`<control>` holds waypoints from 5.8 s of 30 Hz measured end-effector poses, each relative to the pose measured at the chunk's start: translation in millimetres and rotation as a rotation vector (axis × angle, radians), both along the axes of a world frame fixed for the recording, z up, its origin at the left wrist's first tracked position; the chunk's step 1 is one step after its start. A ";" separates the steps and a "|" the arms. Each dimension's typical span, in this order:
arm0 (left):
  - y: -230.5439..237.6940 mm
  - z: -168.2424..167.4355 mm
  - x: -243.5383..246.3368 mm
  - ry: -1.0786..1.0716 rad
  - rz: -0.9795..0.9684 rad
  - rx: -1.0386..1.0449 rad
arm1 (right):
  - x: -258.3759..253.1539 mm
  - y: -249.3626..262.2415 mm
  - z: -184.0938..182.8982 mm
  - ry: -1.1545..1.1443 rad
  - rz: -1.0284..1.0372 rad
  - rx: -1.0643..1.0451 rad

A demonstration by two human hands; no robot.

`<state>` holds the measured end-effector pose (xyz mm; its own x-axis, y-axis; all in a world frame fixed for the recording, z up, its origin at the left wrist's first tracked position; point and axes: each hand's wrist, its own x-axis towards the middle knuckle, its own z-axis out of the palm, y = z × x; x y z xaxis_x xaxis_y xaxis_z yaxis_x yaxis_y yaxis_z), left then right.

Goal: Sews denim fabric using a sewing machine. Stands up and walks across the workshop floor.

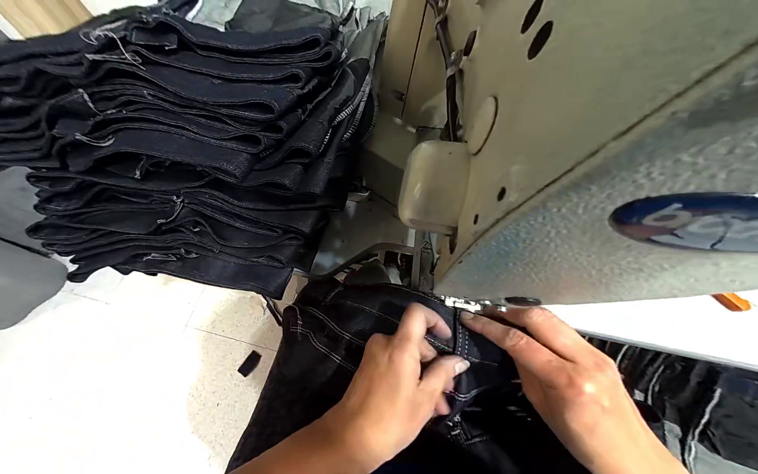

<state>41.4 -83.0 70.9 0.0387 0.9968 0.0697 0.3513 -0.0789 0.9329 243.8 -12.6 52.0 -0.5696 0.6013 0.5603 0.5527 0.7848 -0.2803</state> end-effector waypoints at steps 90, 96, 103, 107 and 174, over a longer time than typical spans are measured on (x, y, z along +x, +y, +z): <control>74.1 0.4 -33.4 0.576 0.031 0.063 | 18.4 38.0 -3.0 0.669 -0.208 -1.163; 77.9 -16.9 -46.7 0.520 -0.004 0.252 | 16.6 36.2 0.0 0.652 -0.165 -1.121; 73.7 -6.1 -46.6 0.419 0.026 0.184 | 15.6 39.0 4.2 0.532 -0.249 -0.994; 70.1 -9.5 -56.1 0.425 0.113 0.386 | 24.8 38.7 -2.8 0.347 -0.238 -0.777; 0.7 28.7 -63.7 0.614 0.096 0.225 | 71.5 -32.8 -65.8 0.581 -0.717 -0.648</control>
<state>-22.3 -82.2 99.6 0.0499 0.9615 0.2703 0.8295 -0.1906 0.5250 315.3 -45.5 -13.7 0.2694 0.9587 0.0913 0.4703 -0.0482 -0.8812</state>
